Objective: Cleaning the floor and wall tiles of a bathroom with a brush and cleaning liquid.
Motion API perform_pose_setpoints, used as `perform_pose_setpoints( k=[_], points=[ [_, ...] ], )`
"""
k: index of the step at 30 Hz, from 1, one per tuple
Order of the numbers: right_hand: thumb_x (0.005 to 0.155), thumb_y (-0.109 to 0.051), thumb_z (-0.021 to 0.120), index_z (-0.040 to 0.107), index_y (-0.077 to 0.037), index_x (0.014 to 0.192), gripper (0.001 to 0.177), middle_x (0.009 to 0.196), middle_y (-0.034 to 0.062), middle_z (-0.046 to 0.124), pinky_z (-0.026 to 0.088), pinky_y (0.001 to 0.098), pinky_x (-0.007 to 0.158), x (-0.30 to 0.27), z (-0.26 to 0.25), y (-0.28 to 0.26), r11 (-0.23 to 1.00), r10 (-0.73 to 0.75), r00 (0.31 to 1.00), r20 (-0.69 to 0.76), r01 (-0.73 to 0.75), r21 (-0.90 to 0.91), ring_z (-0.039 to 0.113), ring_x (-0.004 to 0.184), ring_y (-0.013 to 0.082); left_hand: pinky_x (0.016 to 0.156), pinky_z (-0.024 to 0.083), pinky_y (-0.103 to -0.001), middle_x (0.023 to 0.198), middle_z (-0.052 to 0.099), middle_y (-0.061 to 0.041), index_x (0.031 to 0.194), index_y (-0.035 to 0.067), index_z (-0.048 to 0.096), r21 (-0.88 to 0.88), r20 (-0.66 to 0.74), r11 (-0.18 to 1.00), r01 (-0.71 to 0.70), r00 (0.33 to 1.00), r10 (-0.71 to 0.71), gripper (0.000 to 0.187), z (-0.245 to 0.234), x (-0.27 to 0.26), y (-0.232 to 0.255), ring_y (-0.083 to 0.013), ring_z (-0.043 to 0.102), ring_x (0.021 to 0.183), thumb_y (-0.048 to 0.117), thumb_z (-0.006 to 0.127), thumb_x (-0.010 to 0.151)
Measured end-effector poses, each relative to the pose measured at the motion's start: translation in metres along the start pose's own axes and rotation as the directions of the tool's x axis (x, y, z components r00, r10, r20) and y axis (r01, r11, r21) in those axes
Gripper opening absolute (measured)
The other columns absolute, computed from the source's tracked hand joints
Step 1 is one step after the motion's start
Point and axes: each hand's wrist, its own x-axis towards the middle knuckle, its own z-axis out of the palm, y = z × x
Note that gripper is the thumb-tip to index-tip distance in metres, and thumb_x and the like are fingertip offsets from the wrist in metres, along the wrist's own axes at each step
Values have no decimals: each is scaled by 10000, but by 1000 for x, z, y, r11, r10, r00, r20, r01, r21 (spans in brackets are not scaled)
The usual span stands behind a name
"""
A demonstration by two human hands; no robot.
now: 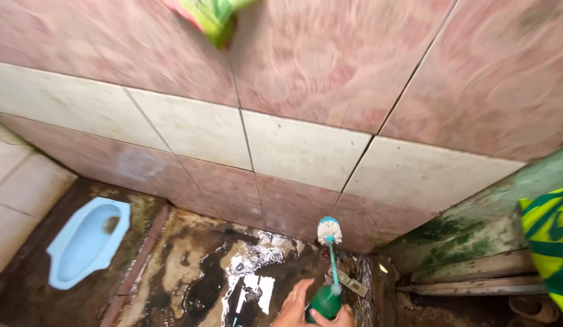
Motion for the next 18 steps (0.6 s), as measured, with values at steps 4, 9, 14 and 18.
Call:
perform_pose_setpoints(
  k=[4,9,14,18],
  points=[
    [864,-287,861,677,-112,1310,513,1073,109,810,607,391,858,48,-36,-112,966,-238,971,27,234,109,785,944,212,1031,505,-463,1272,673,-191,1455,62,491,-99,59,993,60,997,-54,926,-42,-20,58,-380,660,1206,495,937,769],
    [907,-512,604,299,-273,1574,771,892,57,663,405,318,523,34,-91,-250,944,201,953,225,-250,216,512,603,152,884,609,-415,1084,733,-114,1334,90,564,-538,5,730,422,867,-497,794,-95,3,152,-242,725,960,428,858,679],
    [924,-621,556,106,-306,1651,910,835,92,583,336,283,409,17,-97,-231,847,502,792,347,-532,-9,417,482,121,759,586,-437,996,689,-99,1196,57,652,-852,236,225,472,730,-642,619,-142,105,157,-243,678,860,501,794,788],
    [965,-554,676,324,-176,1561,789,1098,156,695,468,325,569,20,-56,-102,910,387,887,251,-323,-261,580,617,143,759,599,-384,1007,717,-93,1201,69,645,-937,156,173,304,807,-570,560,-170,189,196,-212,698,851,439,776,802]
  ],
)
